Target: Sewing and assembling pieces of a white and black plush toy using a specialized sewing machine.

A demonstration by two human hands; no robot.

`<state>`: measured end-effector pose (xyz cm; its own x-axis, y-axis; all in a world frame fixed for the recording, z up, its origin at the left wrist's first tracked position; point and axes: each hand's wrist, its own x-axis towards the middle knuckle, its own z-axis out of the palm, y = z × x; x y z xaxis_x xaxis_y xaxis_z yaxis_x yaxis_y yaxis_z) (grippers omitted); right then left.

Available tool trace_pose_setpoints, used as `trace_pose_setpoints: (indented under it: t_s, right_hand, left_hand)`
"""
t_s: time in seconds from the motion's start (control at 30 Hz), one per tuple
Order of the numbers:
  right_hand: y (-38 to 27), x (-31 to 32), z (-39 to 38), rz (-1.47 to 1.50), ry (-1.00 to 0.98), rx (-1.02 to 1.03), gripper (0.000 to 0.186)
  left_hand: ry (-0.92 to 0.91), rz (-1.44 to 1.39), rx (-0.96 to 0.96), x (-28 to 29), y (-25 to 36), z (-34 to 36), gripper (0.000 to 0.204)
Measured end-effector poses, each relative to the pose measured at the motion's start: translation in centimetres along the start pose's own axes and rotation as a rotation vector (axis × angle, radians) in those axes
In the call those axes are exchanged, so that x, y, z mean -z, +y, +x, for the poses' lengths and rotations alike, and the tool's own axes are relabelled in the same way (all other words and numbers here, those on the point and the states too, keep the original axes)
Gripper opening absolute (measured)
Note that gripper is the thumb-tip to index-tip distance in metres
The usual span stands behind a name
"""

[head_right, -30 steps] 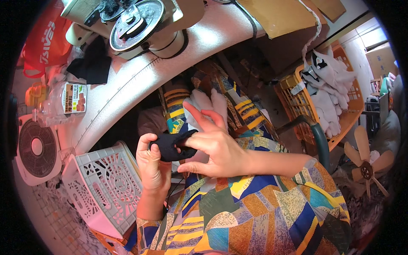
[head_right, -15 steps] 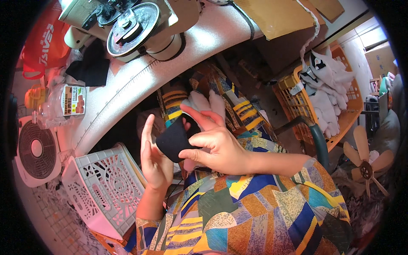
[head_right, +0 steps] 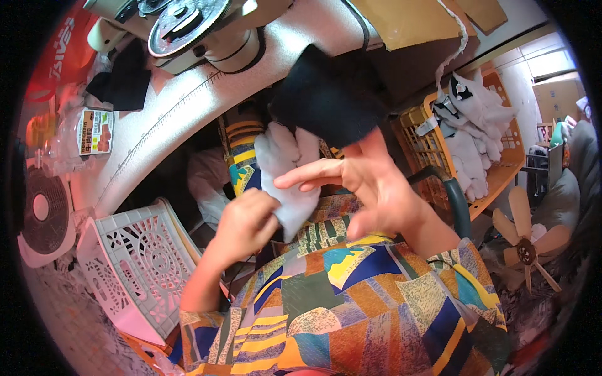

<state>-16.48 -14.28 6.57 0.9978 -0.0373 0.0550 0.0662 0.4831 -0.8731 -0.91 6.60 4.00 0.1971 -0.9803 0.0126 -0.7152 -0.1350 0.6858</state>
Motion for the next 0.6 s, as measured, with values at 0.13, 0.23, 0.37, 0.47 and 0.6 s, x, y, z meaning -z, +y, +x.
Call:
trace_pose_setpoints:
  t_s: [0.13, 0.23, 0.37, 0.47, 0.6]
  right_hand:
    - [-3.1, -3.3, 0.5, -0.458, 0.009, 0.007, 0.080]
    - [-3.9, -3.8, 1.7, -1.471, -0.118, 0.479, 0.044]
    - [-6.4, -3.4, 4.2, -1.527, -0.179, 0.499, 0.053]
    - [-7.8, -3.3, 6.2, -1.412, -0.190, 0.606, 0.056]
    - [-8.7, -3.2, 7.8, -1.275, -0.314, 0.587, 0.055]
  left_hand:
    - [0.135, -0.336, 0.172, 3.0, 1.7, 2.7, 0.009]
    - [0.214, -0.355, 0.025, 6.0, 4.2, 5.2, 0.018]
    - [0.345, -0.437, 0.052, 8.8, 4.8, 5.7, 0.020]
    - [0.582, -0.105, -0.092, 9.7, 4.6, 5.3, 0.022]
    - [0.174, -0.018, -0.473, 12.4, 5.4, 3.9, 0.043]
